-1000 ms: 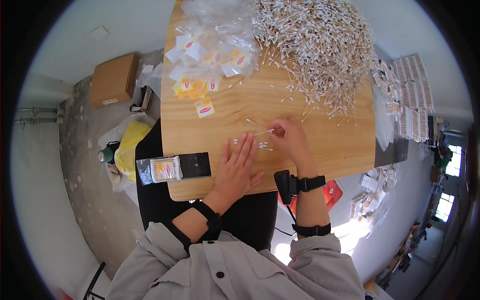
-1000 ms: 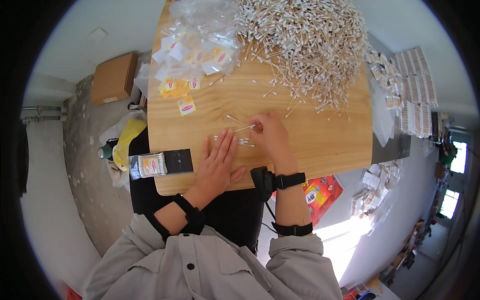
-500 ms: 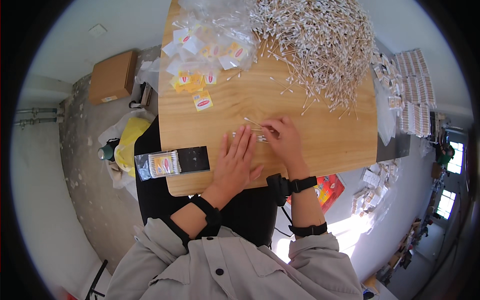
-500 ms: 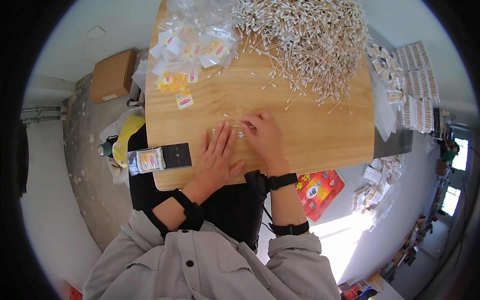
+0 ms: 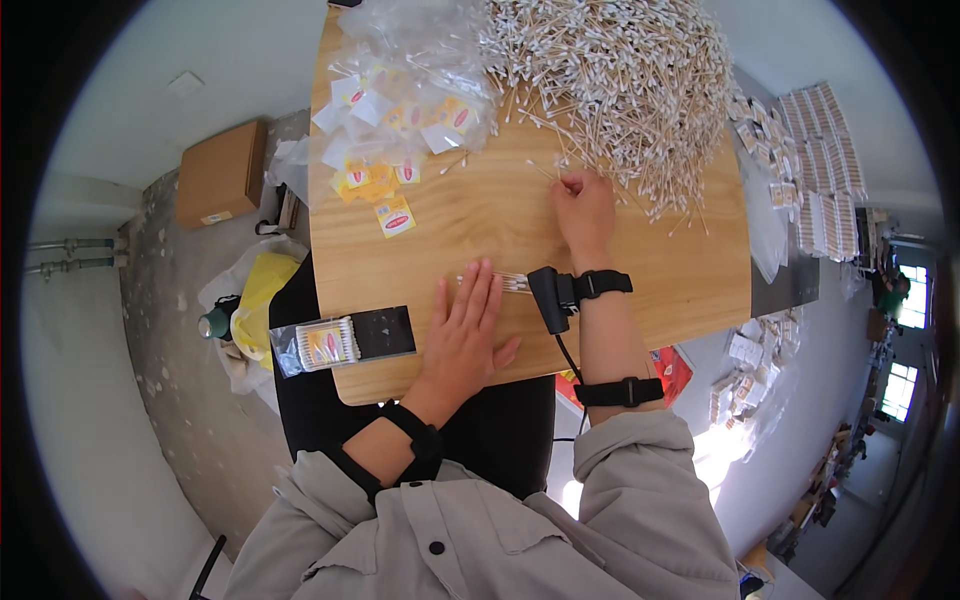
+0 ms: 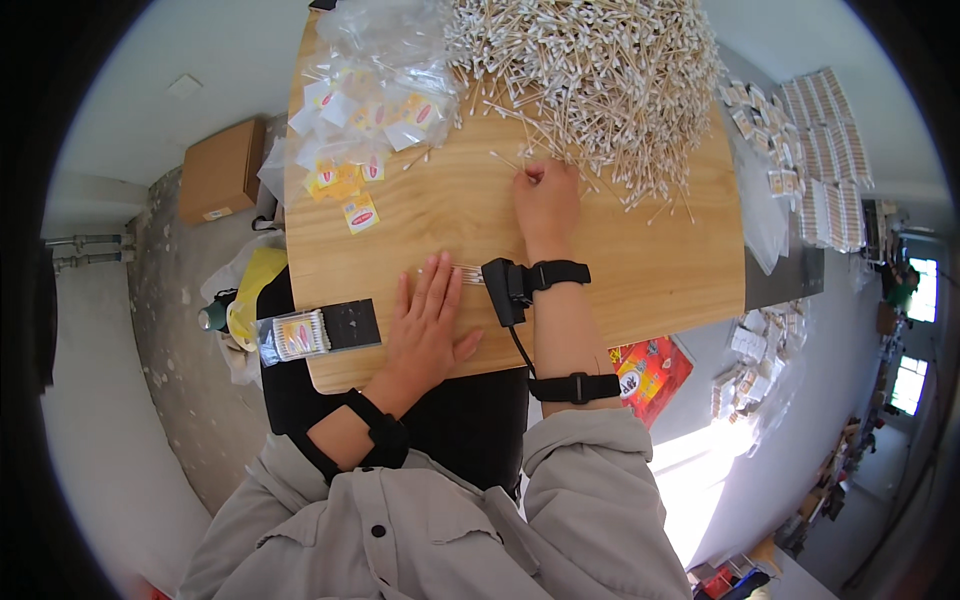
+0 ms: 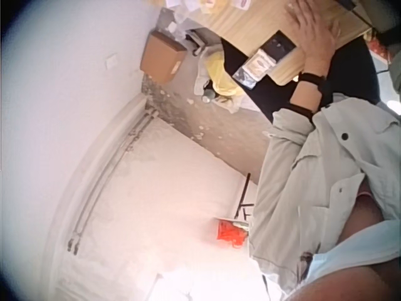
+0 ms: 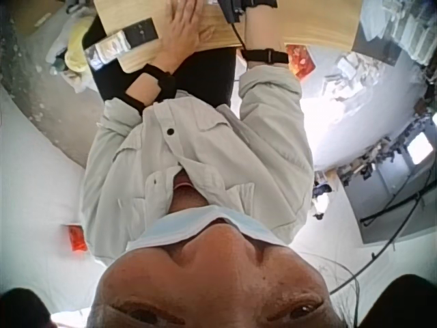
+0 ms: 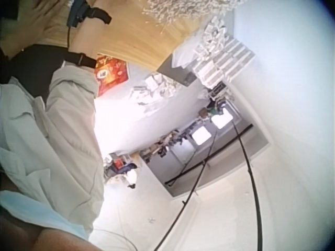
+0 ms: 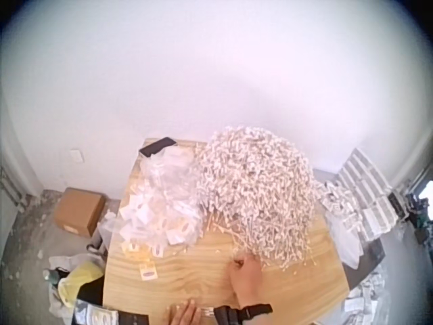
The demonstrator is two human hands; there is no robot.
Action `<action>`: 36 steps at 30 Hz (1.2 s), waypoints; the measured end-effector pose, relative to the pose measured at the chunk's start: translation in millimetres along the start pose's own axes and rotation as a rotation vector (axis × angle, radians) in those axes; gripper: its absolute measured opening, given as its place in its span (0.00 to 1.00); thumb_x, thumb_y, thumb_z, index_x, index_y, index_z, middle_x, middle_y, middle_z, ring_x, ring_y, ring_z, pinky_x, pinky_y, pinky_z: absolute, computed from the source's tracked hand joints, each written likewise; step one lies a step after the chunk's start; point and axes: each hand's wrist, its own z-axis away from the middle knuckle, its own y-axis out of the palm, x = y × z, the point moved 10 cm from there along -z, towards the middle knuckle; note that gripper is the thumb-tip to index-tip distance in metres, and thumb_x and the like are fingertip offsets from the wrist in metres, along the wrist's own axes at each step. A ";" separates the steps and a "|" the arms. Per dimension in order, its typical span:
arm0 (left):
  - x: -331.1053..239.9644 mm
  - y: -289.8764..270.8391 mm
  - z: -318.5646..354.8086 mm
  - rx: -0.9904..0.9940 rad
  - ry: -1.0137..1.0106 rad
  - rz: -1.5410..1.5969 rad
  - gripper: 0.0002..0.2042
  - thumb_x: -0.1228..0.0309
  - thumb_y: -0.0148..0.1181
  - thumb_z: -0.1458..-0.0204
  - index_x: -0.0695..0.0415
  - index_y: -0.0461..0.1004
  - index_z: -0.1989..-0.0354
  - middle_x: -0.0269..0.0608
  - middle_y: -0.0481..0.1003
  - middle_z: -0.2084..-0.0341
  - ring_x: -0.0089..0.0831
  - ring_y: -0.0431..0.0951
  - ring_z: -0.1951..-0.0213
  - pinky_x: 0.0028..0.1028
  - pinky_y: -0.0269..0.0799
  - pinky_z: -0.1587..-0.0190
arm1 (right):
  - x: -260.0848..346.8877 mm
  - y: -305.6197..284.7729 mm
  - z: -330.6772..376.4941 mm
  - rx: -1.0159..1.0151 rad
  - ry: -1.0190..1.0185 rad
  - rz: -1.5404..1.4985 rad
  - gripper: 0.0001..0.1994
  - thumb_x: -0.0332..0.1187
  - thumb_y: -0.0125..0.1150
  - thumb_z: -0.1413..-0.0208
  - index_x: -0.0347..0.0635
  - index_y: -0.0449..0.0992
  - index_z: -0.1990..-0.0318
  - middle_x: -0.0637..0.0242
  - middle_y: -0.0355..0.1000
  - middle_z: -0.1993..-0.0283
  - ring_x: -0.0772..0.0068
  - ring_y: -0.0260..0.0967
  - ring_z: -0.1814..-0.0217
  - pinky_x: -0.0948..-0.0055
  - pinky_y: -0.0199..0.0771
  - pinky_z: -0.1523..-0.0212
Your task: The person sits on the floor and packs cotton swabs into small plastic sleeves. They gather swabs from a large pile on a wooden board, align them, and insert them into the packaging. The person then seals the packages and places them aside.
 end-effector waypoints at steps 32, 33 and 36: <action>2.3 -3.3 -0.7 -0.006 0.001 0.049 0.42 0.51 0.60 0.50 0.66 0.52 0.32 0.52 0.49 0.29 0.45 0.46 0.27 0.51 0.41 0.30 | 11.0 13.7 -38.3 0.052 0.046 0.074 0.10 0.38 0.66 0.50 0.43 0.79 0.64 0.59 0.73 0.60 0.56 0.74 0.59 0.61 0.74 0.58; 2.4 -2.7 0.4 -0.002 -0.006 0.062 0.43 0.51 0.60 0.50 0.66 0.52 0.32 0.52 0.49 0.29 0.45 0.46 0.27 0.50 0.41 0.30 | 7.4 14.1 -33.5 0.080 0.038 0.065 0.09 0.38 0.66 0.50 0.44 0.80 0.65 0.59 0.73 0.60 0.57 0.74 0.59 0.61 0.74 0.58; 2.2 -3.1 0.9 0.008 -0.005 0.050 0.43 0.52 0.60 0.50 0.66 0.52 0.32 0.53 0.49 0.29 0.45 0.46 0.27 0.50 0.41 0.29 | 7.3 13.9 -8.4 0.218 -0.097 -0.038 0.07 0.36 0.65 0.50 0.45 0.81 0.66 0.59 0.73 0.63 0.59 0.75 0.61 0.62 0.74 0.59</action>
